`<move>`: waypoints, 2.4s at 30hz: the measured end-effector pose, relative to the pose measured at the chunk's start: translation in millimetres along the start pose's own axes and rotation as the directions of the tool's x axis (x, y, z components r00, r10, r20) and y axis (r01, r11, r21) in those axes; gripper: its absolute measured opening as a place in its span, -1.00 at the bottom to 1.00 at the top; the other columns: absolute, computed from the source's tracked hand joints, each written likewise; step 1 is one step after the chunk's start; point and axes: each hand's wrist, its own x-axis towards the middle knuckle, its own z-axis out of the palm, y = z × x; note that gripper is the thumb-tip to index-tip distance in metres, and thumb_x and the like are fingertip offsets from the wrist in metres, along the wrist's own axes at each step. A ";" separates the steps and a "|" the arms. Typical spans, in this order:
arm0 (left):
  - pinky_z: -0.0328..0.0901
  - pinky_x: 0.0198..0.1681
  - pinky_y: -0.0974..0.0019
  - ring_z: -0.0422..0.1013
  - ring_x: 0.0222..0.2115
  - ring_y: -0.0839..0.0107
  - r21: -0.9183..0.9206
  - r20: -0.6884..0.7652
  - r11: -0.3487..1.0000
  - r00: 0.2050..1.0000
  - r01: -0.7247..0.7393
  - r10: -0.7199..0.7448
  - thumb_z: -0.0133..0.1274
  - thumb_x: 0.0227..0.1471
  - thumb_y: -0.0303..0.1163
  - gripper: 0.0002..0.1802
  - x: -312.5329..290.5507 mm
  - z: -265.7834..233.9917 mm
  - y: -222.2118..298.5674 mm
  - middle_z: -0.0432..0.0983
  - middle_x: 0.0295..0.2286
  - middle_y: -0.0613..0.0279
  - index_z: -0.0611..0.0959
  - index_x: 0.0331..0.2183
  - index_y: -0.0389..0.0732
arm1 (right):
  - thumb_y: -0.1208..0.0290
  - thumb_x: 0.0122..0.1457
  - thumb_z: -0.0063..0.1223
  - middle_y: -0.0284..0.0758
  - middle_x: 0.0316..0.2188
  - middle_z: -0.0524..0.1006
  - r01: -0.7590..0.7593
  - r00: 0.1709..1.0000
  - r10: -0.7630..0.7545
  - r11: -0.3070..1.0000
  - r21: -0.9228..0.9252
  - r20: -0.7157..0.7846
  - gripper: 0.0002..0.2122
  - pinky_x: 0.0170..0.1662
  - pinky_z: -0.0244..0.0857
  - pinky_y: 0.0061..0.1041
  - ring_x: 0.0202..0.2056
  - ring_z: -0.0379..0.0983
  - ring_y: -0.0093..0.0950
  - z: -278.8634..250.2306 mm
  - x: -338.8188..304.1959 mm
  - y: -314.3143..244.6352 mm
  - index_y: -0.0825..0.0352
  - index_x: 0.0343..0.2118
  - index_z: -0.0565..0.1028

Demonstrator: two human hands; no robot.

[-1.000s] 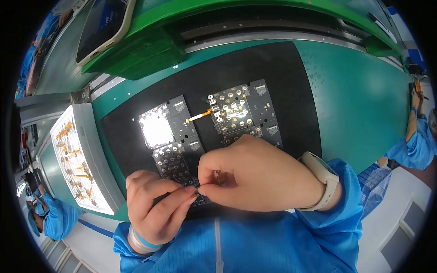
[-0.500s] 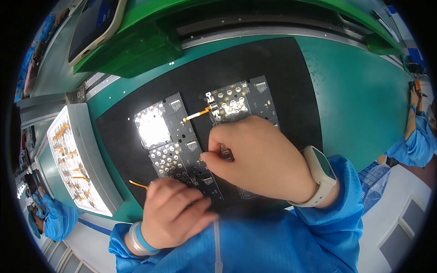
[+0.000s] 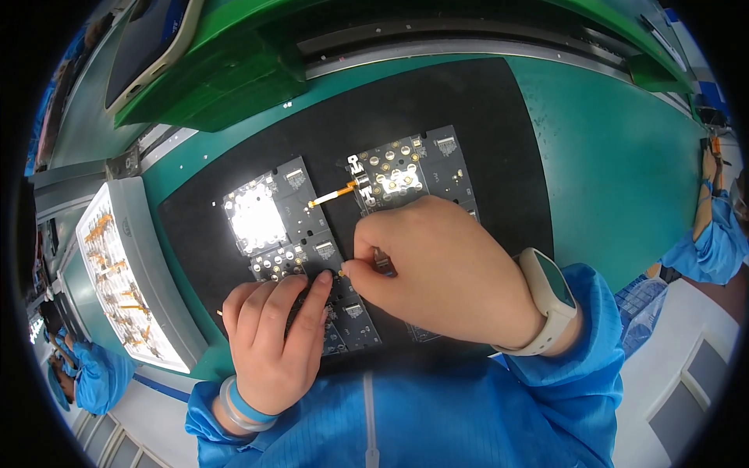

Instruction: The person attaches ribbon cable components to circuit board panels by hand on an assembly line.

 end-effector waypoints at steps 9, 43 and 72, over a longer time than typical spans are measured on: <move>0.23 -0.06 0.15 0.34 -0.25 0.39 0.202 0.087 0.979 0.996 -0.010 -0.007 -0.06 -0.15 -0.35 -0.49 3.5 -5.1 14.8 0.37 -0.23 0.23 0.58 -0.06 -0.12 | 0.40 0.02 0.14 -0.24 -0.70 0.46 0.097 0.995 -0.098 0.995 -0.036 -0.035 -0.86 -0.53 0.28 -0.42 -0.63 0.45 -0.31 2.1 -2.0 2.7 0.34 -0.51 0.46; 0.18 -0.42 0.38 0.32 -0.41 0.47 -0.046 -0.249 0.959 0.933 -0.278 0.259 0.26 -0.21 -0.30 -0.78 -15.0 -34.2 23.9 0.49 -0.41 0.39 0.66 -0.43 -0.17 | 0.28 0.28 -0.06 -0.25 -0.23 0.50 -0.447 0.847 -0.114 0.375 0.812 0.519 -0.68 -0.11 0.31 -0.57 -0.13 0.45 -0.54 31.4 -62.9 16.2 0.46 -0.07 0.41; 0.31 -0.20 0.29 0.37 -0.23 0.38 -0.076 0.027 0.988 0.991 -0.131 0.134 0.00 -0.23 -0.45 -0.57 -31.1 -3.9 17.6 0.44 -0.24 0.19 0.63 -0.20 -0.28 | 0.41 0.03 0.16 -0.29 -0.73 0.41 -0.012 0.989 0.019 0.999 0.048 -0.146 -0.80 -0.59 0.24 -0.44 -0.67 0.42 -0.32 37.2 -58.9 9.8 0.33 -0.61 0.39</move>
